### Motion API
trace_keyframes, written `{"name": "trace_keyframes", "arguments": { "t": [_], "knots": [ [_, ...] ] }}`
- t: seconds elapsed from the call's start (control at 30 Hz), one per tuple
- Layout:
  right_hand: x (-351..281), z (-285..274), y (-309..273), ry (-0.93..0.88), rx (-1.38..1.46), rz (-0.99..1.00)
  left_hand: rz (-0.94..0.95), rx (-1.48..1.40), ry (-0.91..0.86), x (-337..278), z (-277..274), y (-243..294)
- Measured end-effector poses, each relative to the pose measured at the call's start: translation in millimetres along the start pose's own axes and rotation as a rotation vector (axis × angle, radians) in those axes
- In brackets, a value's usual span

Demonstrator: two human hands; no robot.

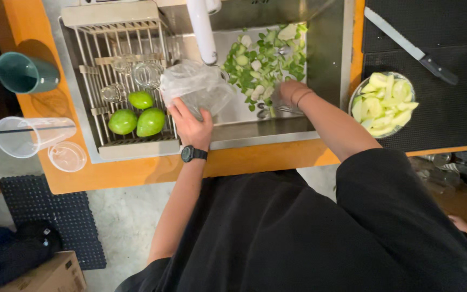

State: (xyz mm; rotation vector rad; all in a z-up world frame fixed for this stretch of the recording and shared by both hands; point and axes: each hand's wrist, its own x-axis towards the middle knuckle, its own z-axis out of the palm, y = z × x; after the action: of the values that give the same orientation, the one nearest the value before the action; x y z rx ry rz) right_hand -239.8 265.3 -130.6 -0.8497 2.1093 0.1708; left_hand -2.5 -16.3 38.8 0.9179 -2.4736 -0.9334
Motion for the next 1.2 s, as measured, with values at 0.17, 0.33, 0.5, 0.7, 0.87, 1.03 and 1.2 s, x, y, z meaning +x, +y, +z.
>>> {"name": "trace_keyframes", "arguments": {
  "t": [0.17, 0.33, 0.5, 0.7, 0.87, 1.03, 1.2],
  "knots": [
    [-34.8, 13.0, -5.1, -0.077, 0.001, -0.071, -0.009, -0.024, -0.028, -3.9, -1.3, -1.8],
    [-23.6, 31.8, -24.4, -0.132, -0.287, -0.129, 0.009, 0.009, -0.026, 1.8, -1.7, -0.7],
    [-17.1, 26.5, -8.7, -0.138, 0.0, -0.124, -0.01, 0.055, -0.027, -3.0, 1.0, -3.8],
    [-30.5, 19.1, 5.3, 0.36, 0.448, -0.028, 0.012, 0.067, -0.051, -3.0, 0.3, -2.4],
    [-54.4, -15.8, -22.7, 0.063, 1.194, 0.241, 0.109, 0.146, -0.181, -5.8, 7.7, -9.8],
    [-34.2, -37.6, -50.4, 0.192, 1.183, 0.244, 0.208, 0.073, -0.204, -12.1, 2.3, -2.6],
    [64.5, -26.8, -94.2, 0.289, 0.929, -0.142, 0.252, 0.021, -0.226, -8.2, -3.4, 4.4]
  ]
}}
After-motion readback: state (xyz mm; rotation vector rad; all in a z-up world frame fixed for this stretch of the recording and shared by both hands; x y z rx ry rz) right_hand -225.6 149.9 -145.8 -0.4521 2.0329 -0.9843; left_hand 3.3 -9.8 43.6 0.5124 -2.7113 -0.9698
